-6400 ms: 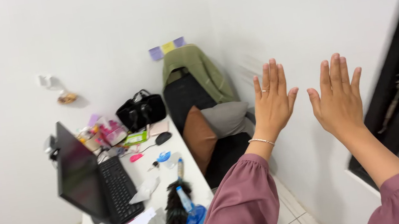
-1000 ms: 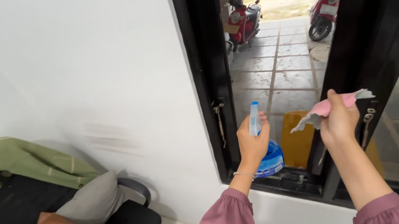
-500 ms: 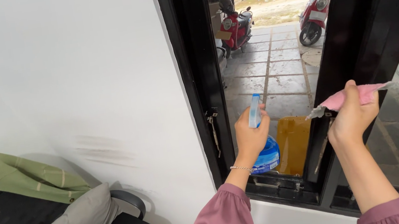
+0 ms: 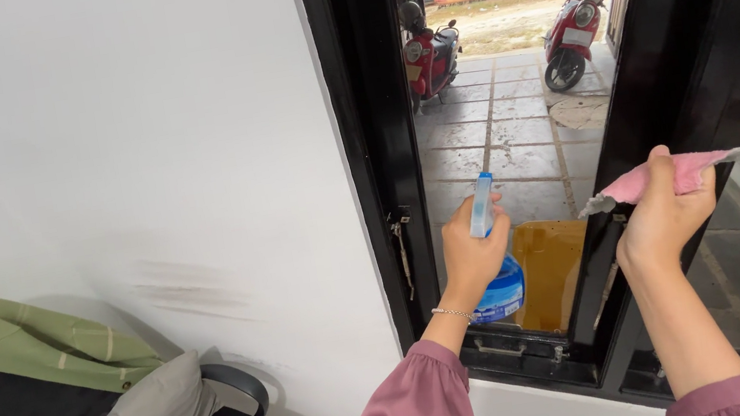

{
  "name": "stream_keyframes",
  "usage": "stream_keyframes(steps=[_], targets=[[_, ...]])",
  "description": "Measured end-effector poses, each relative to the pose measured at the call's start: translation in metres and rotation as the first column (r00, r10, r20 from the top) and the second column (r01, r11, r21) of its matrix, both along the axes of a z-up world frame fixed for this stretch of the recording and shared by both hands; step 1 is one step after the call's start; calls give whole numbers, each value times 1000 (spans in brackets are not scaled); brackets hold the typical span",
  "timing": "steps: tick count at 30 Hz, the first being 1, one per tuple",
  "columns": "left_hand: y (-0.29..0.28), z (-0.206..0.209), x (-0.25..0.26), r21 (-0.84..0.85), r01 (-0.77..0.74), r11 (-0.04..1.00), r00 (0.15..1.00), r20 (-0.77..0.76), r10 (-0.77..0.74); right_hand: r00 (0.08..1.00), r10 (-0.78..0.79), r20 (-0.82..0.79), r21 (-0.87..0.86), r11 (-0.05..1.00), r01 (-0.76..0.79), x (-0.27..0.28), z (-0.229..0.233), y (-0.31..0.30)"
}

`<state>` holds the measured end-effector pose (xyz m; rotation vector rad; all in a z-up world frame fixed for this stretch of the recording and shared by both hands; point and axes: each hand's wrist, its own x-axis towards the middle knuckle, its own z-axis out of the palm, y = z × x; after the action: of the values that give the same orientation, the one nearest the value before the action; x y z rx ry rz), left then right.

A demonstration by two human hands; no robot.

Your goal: Cleaning a glass door using a spray bottle and a cloth

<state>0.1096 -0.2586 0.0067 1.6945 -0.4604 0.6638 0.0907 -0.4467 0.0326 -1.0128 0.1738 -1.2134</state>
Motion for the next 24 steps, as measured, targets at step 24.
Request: stream_keyframes(steps=[24], targets=[[3,62,4,-59,-6,998,994,112,13,990,-134,53,-259,955,143,10,-26,-3]])
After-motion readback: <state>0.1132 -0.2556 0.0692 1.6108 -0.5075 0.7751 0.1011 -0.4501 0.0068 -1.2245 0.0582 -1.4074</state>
